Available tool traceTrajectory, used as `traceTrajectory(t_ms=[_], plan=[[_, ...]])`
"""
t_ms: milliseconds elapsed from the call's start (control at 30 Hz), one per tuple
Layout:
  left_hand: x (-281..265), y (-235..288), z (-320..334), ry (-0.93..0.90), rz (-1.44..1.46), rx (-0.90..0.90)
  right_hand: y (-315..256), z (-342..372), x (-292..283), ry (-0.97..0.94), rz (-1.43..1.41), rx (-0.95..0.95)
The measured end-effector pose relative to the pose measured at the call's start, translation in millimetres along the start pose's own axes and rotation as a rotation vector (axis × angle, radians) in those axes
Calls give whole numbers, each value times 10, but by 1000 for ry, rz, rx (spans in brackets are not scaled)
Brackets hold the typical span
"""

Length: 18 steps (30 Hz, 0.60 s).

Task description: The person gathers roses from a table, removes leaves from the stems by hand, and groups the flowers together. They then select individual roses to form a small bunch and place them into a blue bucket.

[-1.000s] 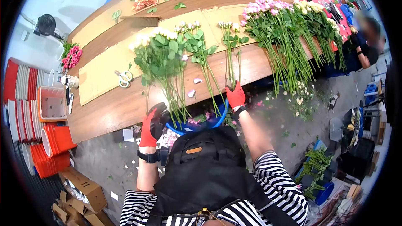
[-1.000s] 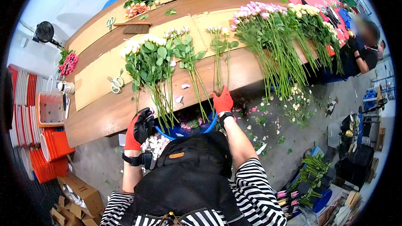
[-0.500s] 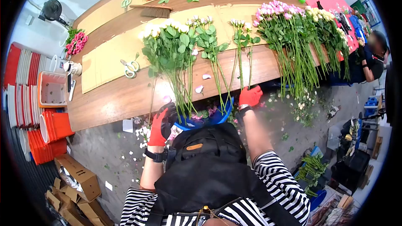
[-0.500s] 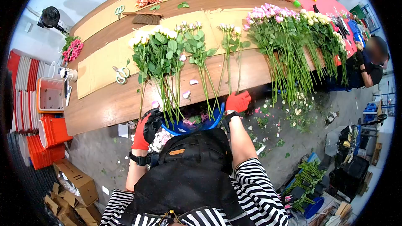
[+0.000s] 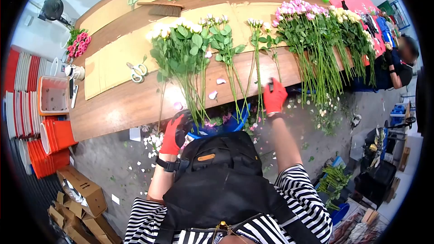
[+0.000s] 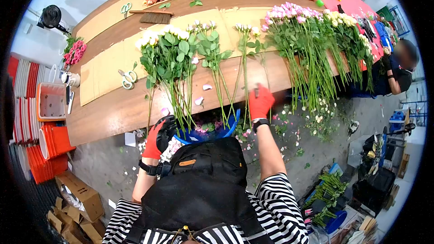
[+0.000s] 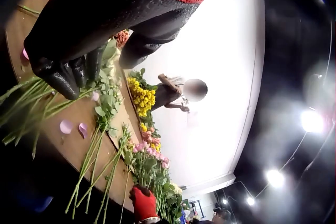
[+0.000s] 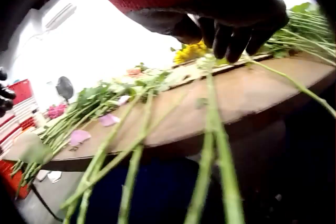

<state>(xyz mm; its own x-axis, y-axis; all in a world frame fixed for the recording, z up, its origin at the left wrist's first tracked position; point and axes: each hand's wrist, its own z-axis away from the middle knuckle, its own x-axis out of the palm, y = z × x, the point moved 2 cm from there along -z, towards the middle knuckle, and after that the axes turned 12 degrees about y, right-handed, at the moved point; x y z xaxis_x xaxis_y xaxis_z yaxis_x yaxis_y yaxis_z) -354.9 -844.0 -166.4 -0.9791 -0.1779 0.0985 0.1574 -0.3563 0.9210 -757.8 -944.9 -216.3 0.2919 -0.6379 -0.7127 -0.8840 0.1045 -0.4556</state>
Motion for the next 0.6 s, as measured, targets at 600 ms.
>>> traceTrajectory(t_ms=[600], plan=[[-27, 348, 97, -15, -73, 110, -1319, 324, 918, -417, -1165, 974]])
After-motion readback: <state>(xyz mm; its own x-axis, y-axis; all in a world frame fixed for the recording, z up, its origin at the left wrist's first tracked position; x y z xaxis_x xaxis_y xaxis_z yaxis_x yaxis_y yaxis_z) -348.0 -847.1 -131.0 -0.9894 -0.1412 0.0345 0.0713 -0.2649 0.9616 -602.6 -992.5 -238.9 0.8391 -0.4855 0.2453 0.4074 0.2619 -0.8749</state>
